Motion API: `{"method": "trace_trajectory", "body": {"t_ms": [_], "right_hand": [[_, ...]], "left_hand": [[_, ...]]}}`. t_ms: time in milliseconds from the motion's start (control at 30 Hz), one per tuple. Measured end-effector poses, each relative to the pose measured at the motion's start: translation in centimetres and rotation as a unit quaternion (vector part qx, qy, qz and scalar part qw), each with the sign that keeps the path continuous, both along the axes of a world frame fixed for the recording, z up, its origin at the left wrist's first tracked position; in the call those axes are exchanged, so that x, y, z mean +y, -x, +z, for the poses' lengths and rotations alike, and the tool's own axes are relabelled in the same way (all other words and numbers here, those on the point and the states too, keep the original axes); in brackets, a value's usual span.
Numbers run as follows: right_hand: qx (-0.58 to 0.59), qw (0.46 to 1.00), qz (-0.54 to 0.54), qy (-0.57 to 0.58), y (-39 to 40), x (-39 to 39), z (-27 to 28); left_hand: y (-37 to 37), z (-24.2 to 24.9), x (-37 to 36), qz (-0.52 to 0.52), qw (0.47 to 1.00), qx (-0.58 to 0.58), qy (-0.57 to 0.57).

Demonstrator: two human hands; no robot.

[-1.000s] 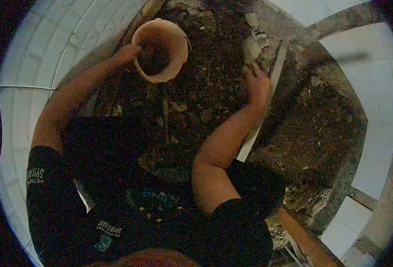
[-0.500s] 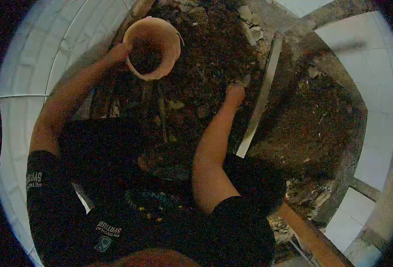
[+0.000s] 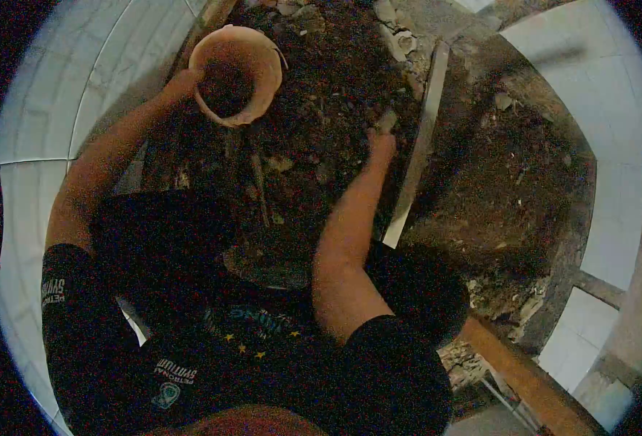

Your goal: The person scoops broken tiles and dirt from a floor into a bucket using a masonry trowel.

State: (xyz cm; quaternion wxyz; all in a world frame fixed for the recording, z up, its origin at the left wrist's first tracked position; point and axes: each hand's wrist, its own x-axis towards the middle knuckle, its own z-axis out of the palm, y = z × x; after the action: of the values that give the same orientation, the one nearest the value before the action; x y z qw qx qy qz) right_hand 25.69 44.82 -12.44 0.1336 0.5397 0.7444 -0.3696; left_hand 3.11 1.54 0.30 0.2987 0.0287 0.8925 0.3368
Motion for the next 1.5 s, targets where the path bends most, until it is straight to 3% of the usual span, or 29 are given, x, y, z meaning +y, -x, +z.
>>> {"method": "trace_trajectory", "body": {"t_ms": [67, 100, 200, 233, 300, 333, 400, 467, 533, 600, 633, 700, 733, 800, 833, 900, 967, 1000, 1033, 1067, 1100, 1167, 1200, 1267, 1300, 1400, 1433, 1500], "right_hand": [[0.144, 0.972, 0.027, -0.182, -1.1, -2.0, -0.2], [0.123, 0.985, -0.020, -0.120, -0.8, -2.0, 0.4], [0.097, 0.991, -0.026, -0.087, 0.1, -2.1, 2.2], [0.098, 0.991, -0.021, -0.089, 0.6, -2.2, 2.0], [0.085, 0.983, 0.096, -0.131, 2.0, -2.6, 2.1], [0.086, 0.982, 0.102, -0.134, 2.2, -2.9, 2.3], [0.054, 0.986, 0.082, -0.132, 3.0, -3.9, 3.0], [0.020, 0.988, 0.098, -0.115, 2.8, -4.6, 4.2], [-0.017, 0.989, 0.110, -0.100, 3.1, -5.3, 4.0], [0.073, 0.974, 0.157, -0.149, 2.1, -5.6, 0.5], [0.140, 0.960, 0.180, -0.164, 1.5, -4.9, -2.3], [0.171, 0.959, 0.189, -0.126, 0.6, -5.5, -2.7], [0.129, 0.953, 0.218, -0.165, 0.5, -6.9, -1.0], [0.087, 0.943, 0.245, -0.208, 0.5, -8.2, 0.8], [0.088, 0.953, 0.227, -0.179, 0.7, -7.8, 0.3], [0.089, 0.961, 0.212, -0.151, 0.6, -5.8, -2.6], [0.157, 0.969, 0.189, -0.020, 0.4, -3.2, -6.1], [0.178, 0.967, 0.180, 0.024, 0.3, -3.1, -5.9], [0.216, 0.966, 0.022, 0.137, -0.1, -5.0, -1.8], [0.247, 0.927, -0.137, 0.246, -0.1, -6.9, 1.9], [0.248, 0.927, -0.135, 0.248, 0.2, -8.4, 4.3], [0.299, 0.881, -0.250, 0.270, 0.8, -10.3, 6.9], [0.298, 0.880, -0.250, 0.274, 1.4, -10.3, 6.5], [0.272, 0.916, -0.205, 0.213, 3.2, -9.4, 4.4], [0.261, 0.928, -0.187, 0.190, 4.1, -8.4, 2.3], [0.270, 0.941, -0.122, 0.163, 7.3, -3.4, -8.3], [0.274, 0.942, -0.108, 0.162, 7.8, -3.4, -8.0], [0.303, 0.922, -0.183, 0.156, 7.0, -5.5, -5.5]], "left_hand": [[0.0, 0.0, -0.1, -0.032, 0.998, 0.044, -0.014], [-0.2, 0.3, -0.1, -0.043, 0.997, 0.060, -0.018], [-0.7, -0.1, -0.2, -0.058, 0.998, 0.037, 0.003], [-0.5, -0.9, -0.6, -0.202, 0.961, 0.186, 0.010], [-0.1, -1.6, -0.2, -0.303, 0.914, 0.242, 0.121], [-0.7, -1.6, 0.3, -0.297, 0.916, 0.242, 0.118], [-1.6, -1.1, 1.0, -0.144, 0.977, 0.146, 0.054], [-3.1, 2.1, 2.1, -0.151, 0.968, 0.190, 0.056], [-3.2, 3.0, 2.8, -0.121, 0.981, 0.136, 0.061], [-0.3, -0.8, 1.9, -0.164, 0.980, 0.093, 0.054], [-0.3, -0.5, 1.7, -0.124, 0.989, 0.076, 0.012], [1.1, -0.7, 1.0, -0.230, 0.958, 0.171, -0.001], [1.3, -1.0, 1.0, -0.230, 0.958, 0.170, -0.004], [1.7, -1.2, 1.0, -0.107, 0.991, 0.076, 0.005], [2.2, -2.0, 0.8, -0.105, 0.991, 0.077, 0.002], [2.7, -4.0, 0.6, -0.205, 0.967, 0.152, 0.006], [2.2, -3.6, 1.0, -0.252, 0.949, 0.189, 0.009], [1.0, -1.8, 2.0, -0.198, 0.975, 0.102, 0.016], [-0.1, -0.6, 2.2, -0.170, 0.984, 0.057, 0.019], [-1.2, 0.6, 2.5, -0.139, 0.990, 0.014, 0.024], [-2.1, 1.3, 2.3, -0.129, 0.990, 0.047, 0.022], [-5.7, 7.2, 2.9, -0.136, 0.989, 0.065, 0.011], [-5.2, 6.4, 2.7, -0.134, 0.989, 0.065, 0.015], [-3.3, 2.0, 2.1, -0.154, 0.969, 0.178, 0.079], [-2.2, -0.4, 1.5, -0.121, 0.974, 0.185, 0.050], [-2.4, 1.7, 1.2, -0.148, 0.977, 0.152, 0.028], [-2.0, 1.1, 0.8, -0.149, 0.977, 0.151, 0.033], [-1.9, -0.4, 0.0, -0.118, 0.977, 0.179, -0.012]]}}
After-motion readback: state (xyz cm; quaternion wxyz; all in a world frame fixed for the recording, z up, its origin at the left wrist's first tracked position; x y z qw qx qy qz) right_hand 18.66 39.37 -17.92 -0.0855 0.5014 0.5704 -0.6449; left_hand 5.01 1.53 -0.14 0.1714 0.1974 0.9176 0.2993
